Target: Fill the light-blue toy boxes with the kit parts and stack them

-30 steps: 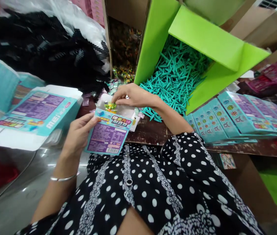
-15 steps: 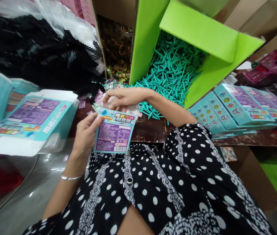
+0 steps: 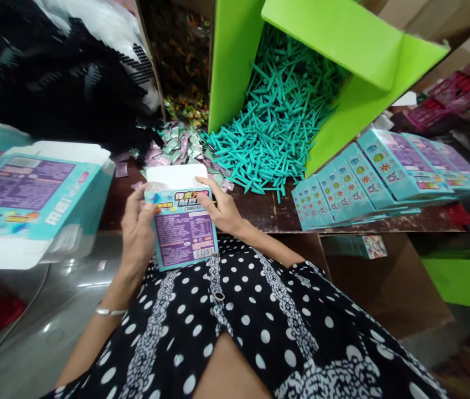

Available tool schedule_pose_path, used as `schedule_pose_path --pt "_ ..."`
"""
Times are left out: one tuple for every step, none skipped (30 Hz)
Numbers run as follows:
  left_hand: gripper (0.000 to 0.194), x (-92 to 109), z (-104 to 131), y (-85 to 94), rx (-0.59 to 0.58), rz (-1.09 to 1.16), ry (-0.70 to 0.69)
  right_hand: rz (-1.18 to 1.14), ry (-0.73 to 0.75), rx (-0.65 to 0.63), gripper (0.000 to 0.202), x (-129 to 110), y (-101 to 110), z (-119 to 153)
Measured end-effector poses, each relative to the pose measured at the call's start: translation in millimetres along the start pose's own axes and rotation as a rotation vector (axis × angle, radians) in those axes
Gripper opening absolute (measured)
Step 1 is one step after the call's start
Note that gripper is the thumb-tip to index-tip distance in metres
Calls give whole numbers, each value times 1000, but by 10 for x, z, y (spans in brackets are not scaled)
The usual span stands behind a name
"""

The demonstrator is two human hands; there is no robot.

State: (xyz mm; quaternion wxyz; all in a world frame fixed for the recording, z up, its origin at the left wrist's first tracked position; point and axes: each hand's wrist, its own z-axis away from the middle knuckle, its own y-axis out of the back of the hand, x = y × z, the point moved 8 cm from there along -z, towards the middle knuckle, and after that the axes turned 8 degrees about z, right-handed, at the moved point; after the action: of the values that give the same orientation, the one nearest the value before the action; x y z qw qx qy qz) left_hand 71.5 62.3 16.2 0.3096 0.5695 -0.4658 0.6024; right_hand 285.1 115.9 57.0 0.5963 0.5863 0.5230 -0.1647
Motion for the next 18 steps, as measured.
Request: schedule_pose_path --pt "42 7 -25 34 21 -38 -12 3 -7 6 46 11 -34 -40" --pt "36 23 -54 74 43 -67 -32 15 -4 8 42 13 -55 -92" --pt "31 48 -84 115 60 -86 -59 35 11 9 40 5 -68 -149" --pt "27 79 -114 152 69 -102 -92 55 33 14 40 -10 -78 -201" --pt "25 113 -139 186 74 -116 -129 68 58 22 39 -27 -89 -244" --pt "25 146 -157 219 81 -132 -165 69 80 33 37 -43 -104 -274" --pt "25 171 -166 248 89 -147 -195 58 92 46 34 -51 -125 -290" --pt "24 190 -166 277 103 -155 -220 37 90 62 30 -46 -149 -294" --pt "23 202 -155 303 122 -155 -239 6 75 83 26 -29 -174 -288" --pt "23 208 -136 325 144 -139 -254 -32 53 104 24 -3 -199 -275" --pt "24 208 -112 338 158 -106 -264 -76 28 127 24 25 -220 -260" --pt "29 209 -87 343 166 -64 -274 -124 9 149 26 48 -235 -246" --pt "33 209 -65 337 162 -26 -279 -173 0 164 30 60 -245 -239" --pt "34 208 -51 325 147 6 -274 -217 4 165 33 58 -252 -245" --pt "34 208 -47 314 125 33 -261 -251 14 149 35 44 -257 -265" --pt "36 208 -56 310 103 46 -239 -272 22 117 39 24 -262 -298" --pt "41 202 -78 308 73 44 -199 -280 26 69 44 0 -267 -343" --pt "44 190 -111 312 38 36 -144 -278 25 10 51 -25 -274 -395"
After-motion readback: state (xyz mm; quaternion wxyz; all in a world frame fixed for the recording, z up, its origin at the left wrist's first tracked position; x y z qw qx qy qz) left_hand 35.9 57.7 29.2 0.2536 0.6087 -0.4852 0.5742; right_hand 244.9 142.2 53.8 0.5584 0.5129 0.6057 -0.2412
